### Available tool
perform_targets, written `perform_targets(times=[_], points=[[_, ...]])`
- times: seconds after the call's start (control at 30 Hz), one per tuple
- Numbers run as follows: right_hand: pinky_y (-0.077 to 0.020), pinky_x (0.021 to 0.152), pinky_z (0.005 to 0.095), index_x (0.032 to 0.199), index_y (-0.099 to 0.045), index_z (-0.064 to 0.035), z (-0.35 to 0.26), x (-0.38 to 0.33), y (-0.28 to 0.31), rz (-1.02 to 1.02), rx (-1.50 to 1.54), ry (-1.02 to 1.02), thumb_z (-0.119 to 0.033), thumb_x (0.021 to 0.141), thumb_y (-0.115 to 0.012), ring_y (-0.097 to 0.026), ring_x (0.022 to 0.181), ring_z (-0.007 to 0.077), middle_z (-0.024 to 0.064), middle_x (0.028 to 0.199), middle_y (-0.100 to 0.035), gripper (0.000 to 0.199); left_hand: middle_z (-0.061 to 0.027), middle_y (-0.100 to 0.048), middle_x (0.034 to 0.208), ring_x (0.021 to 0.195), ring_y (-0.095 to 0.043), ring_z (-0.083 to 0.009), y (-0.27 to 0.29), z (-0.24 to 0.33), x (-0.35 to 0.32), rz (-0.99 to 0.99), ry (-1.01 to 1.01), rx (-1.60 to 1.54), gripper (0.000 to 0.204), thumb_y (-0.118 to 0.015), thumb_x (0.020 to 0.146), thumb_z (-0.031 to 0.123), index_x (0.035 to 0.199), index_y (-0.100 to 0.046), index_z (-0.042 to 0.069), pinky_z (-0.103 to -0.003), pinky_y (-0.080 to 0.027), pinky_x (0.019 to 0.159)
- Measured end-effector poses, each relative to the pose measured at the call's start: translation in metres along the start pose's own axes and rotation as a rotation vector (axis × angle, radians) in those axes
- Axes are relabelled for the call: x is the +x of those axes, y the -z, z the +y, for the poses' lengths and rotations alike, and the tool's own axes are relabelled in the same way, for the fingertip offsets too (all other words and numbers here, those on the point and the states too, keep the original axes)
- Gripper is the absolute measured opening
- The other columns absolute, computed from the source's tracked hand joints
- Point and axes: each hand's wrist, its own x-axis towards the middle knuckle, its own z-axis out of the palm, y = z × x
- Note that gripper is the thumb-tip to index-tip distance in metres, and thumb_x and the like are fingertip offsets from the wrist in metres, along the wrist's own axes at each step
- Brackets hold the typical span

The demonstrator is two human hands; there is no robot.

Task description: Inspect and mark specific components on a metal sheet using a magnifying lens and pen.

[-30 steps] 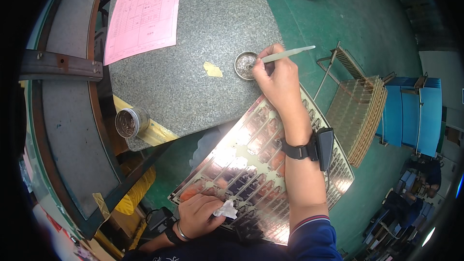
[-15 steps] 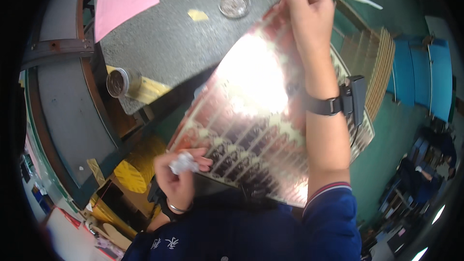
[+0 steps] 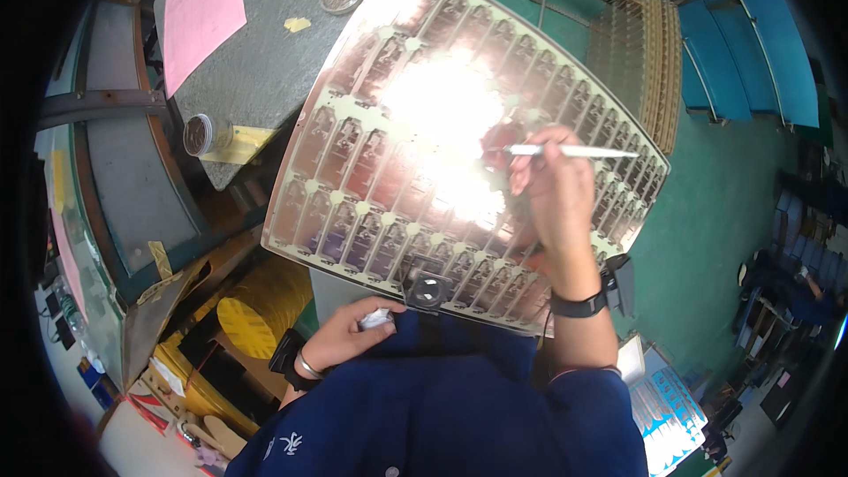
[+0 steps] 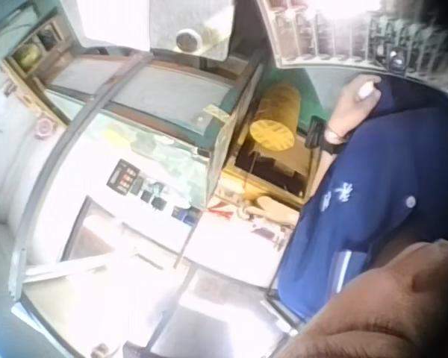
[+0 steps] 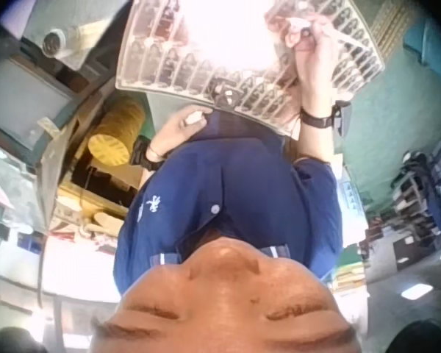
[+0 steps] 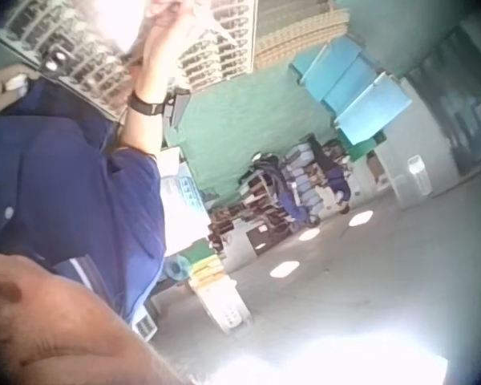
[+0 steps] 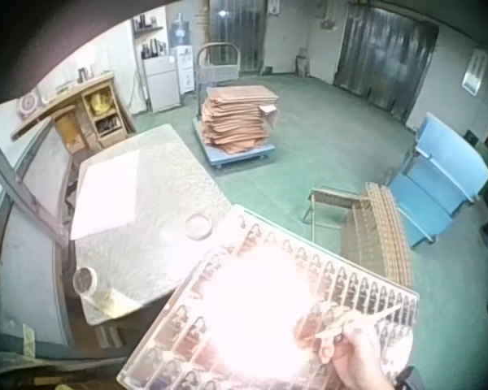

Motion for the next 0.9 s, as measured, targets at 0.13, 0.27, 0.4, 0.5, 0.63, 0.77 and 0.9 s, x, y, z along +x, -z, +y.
perform_targets(times=[0.13, 0.27, 0.4, 0.5, 0.63, 0.77, 0.9], points=[[-0.0416, 0.051, 0.0234, 0.093, -0.049, -0.0043, 0.003, -0.026, -0.008, 0.160, 0.056, -0.076, -0.021, 0.096, -0.046, -0.050, 0.058, 0.0094, 0.0059, 0.069, -0.057, 0.017, -0.0016, -0.059, 0.085, 0.078, -0.051, -0.0065, -0.012, -0.009, 0.012, 0.039, -0.006, 0.091, 0.033, -0.066, 0.085, 0.016, 0.112, -0.058, 0.000, -0.022, -0.043, 0.070], [-0.0416, 0.046, 0.0230, 0.092, -0.051, -0.0055, 0.000, -0.036, -0.010, 0.185, 0.079, -0.055, -0.022, 0.095, -0.048, -0.051, 0.054, 0.0089, 0.0046, 0.067, -0.058, 0.017, 0.0007, -0.059, 0.079, 0.073, -0.051, -0.0051, -0.019, -0.019, 0.017, 0.073, 0.037, -0.104, 0.023, -0.062, 0.088, 0.018, 0.102, -0.063, -0.001, -0.021, -0.043, 0.067], [-0.0417, 0.045, 0.0230, 0.090, -0.050, -0.0059, -0.004, -0.040, -0.012, 0.176, 0.076, -0.043, -0.022, 0.095, -0.048, -0.051, 0.053, 0.0089, 0.0046, 0.066, -0.058, 0.017, 0.0026, -0.057, 0.069, 0.063, -0.047, -0.0028, -0.021, -0.006, 0.017, 0.086, 0.054, -0.075, 0.021, -0.057, 0.091, 0.018, 0.092, -0.067, 0.000, -0.018, -0.039, 0.060], [-0.0418, 0.045, 0.0230, 0.089, -0.050, -0.0061, -0.006, -0.042, -0.015, 0.165, 0.087, -0.034, -0.022, 0.095, -0.048, -0.051, 0.052, 0.0089, 0.0047, 0.066, -0.059, 0.017, 0.0025, -0.062, 0.073, 0.059, -0.046, -0.0020, -0.022, -0.014, 0.020, 0.113, 0.015, -0.114, 0.025, -0.058, 0.091, 0.023, 0.089, -0.068, 0.000, -0.017, -0.039, 0.056], [-0.0420, 0.046, 0.0234, 0.089, -0.049, -0.0062, -0.006, -0.044, -0.018, 0.151, 0.079, -0.061, -0.022, 0.095, -0.047, -0.051, 0.052, 0.0100, 0.0052, 0.066, -0.058, 0.017, 0.0026, -0.061, 0.069, 0.058, -0.046, -0.0024, -0.023, -0.015, 0.020, 0.121, -0.006, -0.138, 0.024, -0.058, 0.091, 0.022, 0.091, -0.068, 0.000, -0.017, -0.039, 0.056], [-0.0453, 0.052, 0.0246, 0.090, -0.049, -0.0037, -0.001, -0.040, -0.011, 0.047, 0.091, -0.059, -0.015, 0.095, -0.045, -0.052, 0.054, 0.0132, 0.0114, 0.070, -0.059, 0.013, 0.0026, -0.059, 0.065, 0.058, -0.048, -0.0014, -0.024, -0.016, 0.020, 0.153, 0.029, -0.143, 0.021, -0.057, 0.091, 0.019, 0.081, -0.066, 0.002, -0.017, -0.038, 0.054], [-0.0447, 0.055, 0.0229, 0.092, -0.050, -0.0032, 0.001, -0.035, -0.003, -0.146, -0.007, -0.125, -0.019, 0.092, -0.051, -0.054, 0.060, 0.0120, 0.0081, 0.074, -0.057, 0.016, 0.0026, -0.059, 0.063, 0.059, -0.048, -0.0012, -0.027, -0.021, 0.019, 0.199, -0.046, -0.266, 0.023, -0.057, 0.091, 0.018, 0.072, -0.061, 0.004, -0.017, -0.037, 0.054]])
